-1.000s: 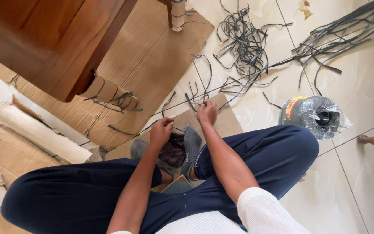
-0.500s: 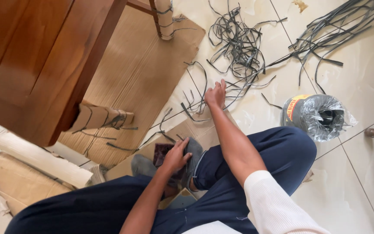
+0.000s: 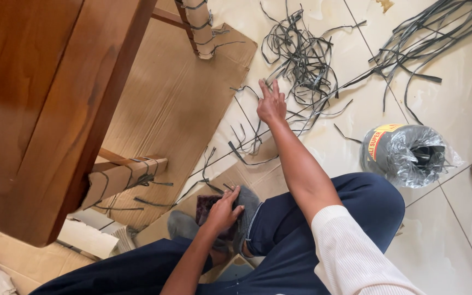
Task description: Wrap cardboard protection around wooden chair legs and secure them using plastic ties.
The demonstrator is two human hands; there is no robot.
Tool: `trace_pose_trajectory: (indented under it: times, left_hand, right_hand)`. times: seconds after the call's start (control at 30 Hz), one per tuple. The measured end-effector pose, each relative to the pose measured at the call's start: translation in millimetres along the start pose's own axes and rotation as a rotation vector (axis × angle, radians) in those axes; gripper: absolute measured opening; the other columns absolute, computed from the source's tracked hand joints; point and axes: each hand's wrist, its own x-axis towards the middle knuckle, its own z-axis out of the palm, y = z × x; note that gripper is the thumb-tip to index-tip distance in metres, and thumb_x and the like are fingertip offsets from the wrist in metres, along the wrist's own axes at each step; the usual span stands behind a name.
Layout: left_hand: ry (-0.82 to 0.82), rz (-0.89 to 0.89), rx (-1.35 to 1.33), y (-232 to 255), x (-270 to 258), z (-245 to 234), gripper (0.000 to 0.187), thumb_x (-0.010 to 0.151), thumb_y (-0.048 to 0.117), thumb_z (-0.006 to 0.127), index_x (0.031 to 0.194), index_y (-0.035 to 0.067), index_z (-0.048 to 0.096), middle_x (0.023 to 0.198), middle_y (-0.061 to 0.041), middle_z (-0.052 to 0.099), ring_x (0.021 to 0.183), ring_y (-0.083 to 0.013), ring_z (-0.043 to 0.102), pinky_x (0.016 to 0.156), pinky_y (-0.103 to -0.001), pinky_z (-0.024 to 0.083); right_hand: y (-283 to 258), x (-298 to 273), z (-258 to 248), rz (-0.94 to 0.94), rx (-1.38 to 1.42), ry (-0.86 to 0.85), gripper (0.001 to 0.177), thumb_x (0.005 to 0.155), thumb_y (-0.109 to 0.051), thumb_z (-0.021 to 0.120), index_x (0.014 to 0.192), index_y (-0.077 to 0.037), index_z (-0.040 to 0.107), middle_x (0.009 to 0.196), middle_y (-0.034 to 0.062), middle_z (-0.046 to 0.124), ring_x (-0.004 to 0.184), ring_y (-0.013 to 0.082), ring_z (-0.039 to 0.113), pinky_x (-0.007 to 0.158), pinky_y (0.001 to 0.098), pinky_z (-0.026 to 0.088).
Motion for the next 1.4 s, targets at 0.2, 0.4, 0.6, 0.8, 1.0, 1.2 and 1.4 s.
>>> trace_pose_trajectory:
  times: [0.2,0.4,0.6,0.8,1.0,1.2,1.4]
  left_hand:
    - [-0.020,-0.031,0.010,0,3,-4,0.075,0.090,0.031,0.071,0.155,0.015,0.039,0.153,-0.025,0.044,0.143,-0.0388,0.041,0.111,-0.045,0.041]
    - [0.009,0.004,-0.027,-6,1,-3,0.072,0.090,0.032,0.070,0.155,0.016,0.042,0.150,-0.024,0.048,0.143,-0.0381,0.043,0.112,-0.046,0.040]
    - [0.113,-0.057,-0.196,-7,1,-16,0.052,0.091,0.036,0.069,0.139,0.015,0.064,0.128,-0.019,0.069,0.120,-0.0361,0.066,0.101,-0.042,0.051]
    - [0.671,-0.040,-0.467,-47,20,-14,0.034,0.093,0.029,0.067,0.120,0.011,0.078,0.099,-0.013,0.076,0.086,-0.0220,0.072,0.080,-0.035,0.056]
    - [0.721,-0.173,-0.789,-85,49,-11,0.033,0.098,0.034,0.065,0.114,0.008,0.077,0.083,-0.001,0.074,0.074,-0.0106,0.067,0.070,-0.029,0.053]
    - [0.615,-0.279,-1.168,-95,45,-19,0.032,0.100,0.036,0.065,0.100,0.007,0.077,0.081,0.000,0.071,0.069,-0.0126,0.059,0.059,-0.031,0.044]
    - [0.732,-0.159,-1.290,-119,57,-13,0.022,0.097,0.026,0.073,0.099,0.003,0.073,0.088,-0.004,0.076,0.079,-0.0130,0.070,0.068,-0.027,0.051]
  right_hand:
    - [2,16,13,0.094,-0.081,-0.109,0.061,0.092,-0.013,0.054,0.152,-0.018,0.043,0.167,0.0044,0.030,0.133,0.0427,0.046,0.103,0.0499,0.048]
    - [20,-12,66,-0.057,0.059,0.161,0.052,0.096,-0.010,0.052,0.147,-0.004,0.051,0.159,0.0147,0.044,0.131,0.0372,0.051,0.109,0.0456,0.046]
    - [-43,-113,31,-0.195,0.107,0.317,0.032,0.093,-0.013,0.060,0.123,-0.008,0.069,0.135,0.0092,0.066,0.121,0.0323,0.059,0.104,0.0460,0.045]
    - [-67,-205,32,-0.354,0.261,0.286,0.016,0.088,-0.014,0.071,0.102,-0.012,0.079,0.104,0.0051,0.076,0.104,0.0303,0.068,0.095,0.0436,0.048]
    - [-75,-251,47,-0.534,0.544,-0.033,0.015,0.089,-0.015,0.074,0.103,-0.011,0.078,0.101,0.0092,0.076,0.098,0.0290,0.072,0.086,0.0380,0.056]
    - [-91,-271,36,-0.554,0.583,-0.248,0.019,0.089,-0.017,0.072,0.105,-0.008,0.077,0.101,0.0109,0.076,0.091,0.0250,0.074,0.077,0.0347,0.061]
    - [-86,-276,42,-0.483,0.544,-0.382,0.019,0.091,-0.021,0.072,0.105,-0.008,0.075,0.098,0.0107,0.079,0.086,0.0228,0.077,0.076,0.0344,0.062]
